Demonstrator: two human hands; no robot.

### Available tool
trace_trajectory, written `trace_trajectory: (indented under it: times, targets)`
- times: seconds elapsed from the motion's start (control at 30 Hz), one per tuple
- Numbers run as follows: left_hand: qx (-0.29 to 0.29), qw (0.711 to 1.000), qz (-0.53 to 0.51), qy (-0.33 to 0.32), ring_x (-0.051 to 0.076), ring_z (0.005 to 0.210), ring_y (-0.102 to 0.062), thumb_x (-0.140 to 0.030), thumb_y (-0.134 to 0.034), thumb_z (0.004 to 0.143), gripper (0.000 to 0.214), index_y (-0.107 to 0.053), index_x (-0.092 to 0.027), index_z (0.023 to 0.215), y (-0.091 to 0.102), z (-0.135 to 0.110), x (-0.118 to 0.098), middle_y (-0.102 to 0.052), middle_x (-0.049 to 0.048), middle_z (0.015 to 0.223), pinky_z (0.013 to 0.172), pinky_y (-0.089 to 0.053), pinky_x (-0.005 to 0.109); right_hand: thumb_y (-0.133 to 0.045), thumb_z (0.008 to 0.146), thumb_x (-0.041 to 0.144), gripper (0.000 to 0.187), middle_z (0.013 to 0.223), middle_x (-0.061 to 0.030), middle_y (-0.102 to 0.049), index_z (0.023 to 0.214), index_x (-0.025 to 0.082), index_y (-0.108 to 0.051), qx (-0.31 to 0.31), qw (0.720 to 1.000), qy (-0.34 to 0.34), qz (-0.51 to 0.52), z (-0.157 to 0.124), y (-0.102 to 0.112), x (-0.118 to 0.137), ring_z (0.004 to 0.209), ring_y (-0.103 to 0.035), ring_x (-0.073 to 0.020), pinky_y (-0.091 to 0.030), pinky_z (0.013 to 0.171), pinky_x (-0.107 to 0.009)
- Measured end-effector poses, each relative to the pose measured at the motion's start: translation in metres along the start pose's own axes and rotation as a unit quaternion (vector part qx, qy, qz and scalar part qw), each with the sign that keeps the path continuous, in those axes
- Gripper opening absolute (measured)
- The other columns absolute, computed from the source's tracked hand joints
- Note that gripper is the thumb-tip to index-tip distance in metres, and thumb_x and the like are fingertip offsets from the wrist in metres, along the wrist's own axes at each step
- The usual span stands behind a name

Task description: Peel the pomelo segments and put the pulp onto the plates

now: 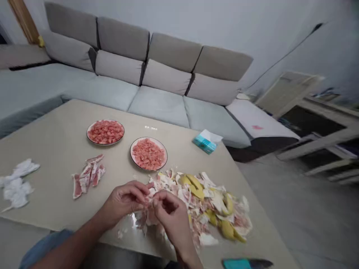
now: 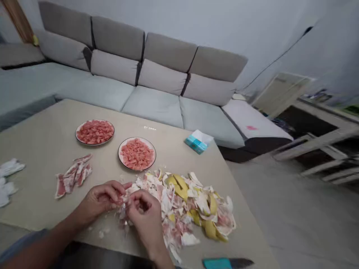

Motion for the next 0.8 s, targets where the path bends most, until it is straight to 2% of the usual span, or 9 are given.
trace_trajectory:
  times: [0.1,0.2,0.33,0.5,0.67,0.8]
  targets:
    - [-0.03,0.997,-0.061,0.035,0.03,0.119,-0.056,-0.011,-0.074,0.075,0.007,-0.072,-0.017,0.078,-0.002,-0.003,0.001,-0.065,0.0045,0.093,0.104,-0.039,0.043,-0.058,0.071,0.023,0.01,0.059,0.0008,-0.055,0.065,0.016,-0.06,-0.004,1.0,0.013,-0.001,0.001,-0.002,-0.001,0.055,-0.046,-0.0128,-0.036,0.053,-0.023]
    - [-0.061,0.986,-0.136,0.077,0.028,0.118,-0.057,-0.012,-0.073,0.076,0.007,-0.07,-0.017,0.078,-0.003,-0.004,0.005,-0.065,0.0034,0.092,0.098,-0.045,0.036,-0.059,0.072,0.023,0.01,0.06,0.0008,-0.055,0.065,0.016,-0.06,-0.01,1.0,0.021,-0.001,0.001,-0.003,-0.001,0.055,-0.045,-0.0123,-0.036,0.052,-0.022]
    - [-0.078,0.967,-0.215,0.109,0.025,0.116,-0.059,-0.012,-0.077,0.072,0.012,-0.068,-0.016,0.079,-0.004,-0.002,0.014,-0.067,0.0031,0.093,0.092,-0.049,0.027,-0.06,0.073,0.024,0.011,0.059,0.0019,-0.053,0.065,0.017,-0.06,-0.013,0.999,0.027,0.015,0.002,-0.005,-0.002,0.053,-0.043,-0.011,-0.035,0.05,-0.021]
    - [-0.12,0.941,-0.285,0.139,0.024,0.11,-0.064,-0.011,-0.08,0.068,0.019,-0.066,-0.017,0.079,-0.006,0.003,0.015,-0.068,0.001,0.087,0.086,-0.054,0.024,-0.06,0.075,0.025,0.012,0.058,0.0026,-0.052,0.066,0.017,-0.059,-0.005,0.999,0.022,0.03,0.001,-0.005,-0.006,0.051,-0.043,-0.0106,-0.035,0.05,-0.021]
    - [-0.197,0.914,-0.318,0.158,0.022,0.1,-0.069,-0.013,-0.082,0.066,0.027,-0.065,-0.02,0.086,-0.001,0.003,0.011,-0.068,-0.0015,0.082,0.082,-0.057,0.022,-0.06,0.078,0.029,0.016,0.061,0.002,-0.053,0.068,0.017,-0.057,-0.01,0.999,0.03,0.03,-0.002,0.001,-0.008,0.054,-0.047,-0.0116,-0.038,0.051,-0.021]
    - [-0.195,0.923,-0.288,0.167,0.021,0.097,-0.069,-0.015,-0.081,0.068,0.03,-0.066,-0.018,0.095,-0.001,0.005,0.013,-0.067,0.0,0.087,0.085,-0.055,0.024,-0.053,0.084,0.029,0.024,0.058,0.0024,-0.052,0.062,0.019,-0.051,-0.012,0.998,0.053,-0.034,-0.005,0.01,-0.016,0.054,-0.048,-0.0126,-0.038,0.051,-0.022]
Point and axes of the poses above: each hand's wrist, its own z-axis towards the middle knuckle, its own y-axis out of the back of the hand, x = y × z, the point moved 2 cm from there along z, towards the middle knuckle
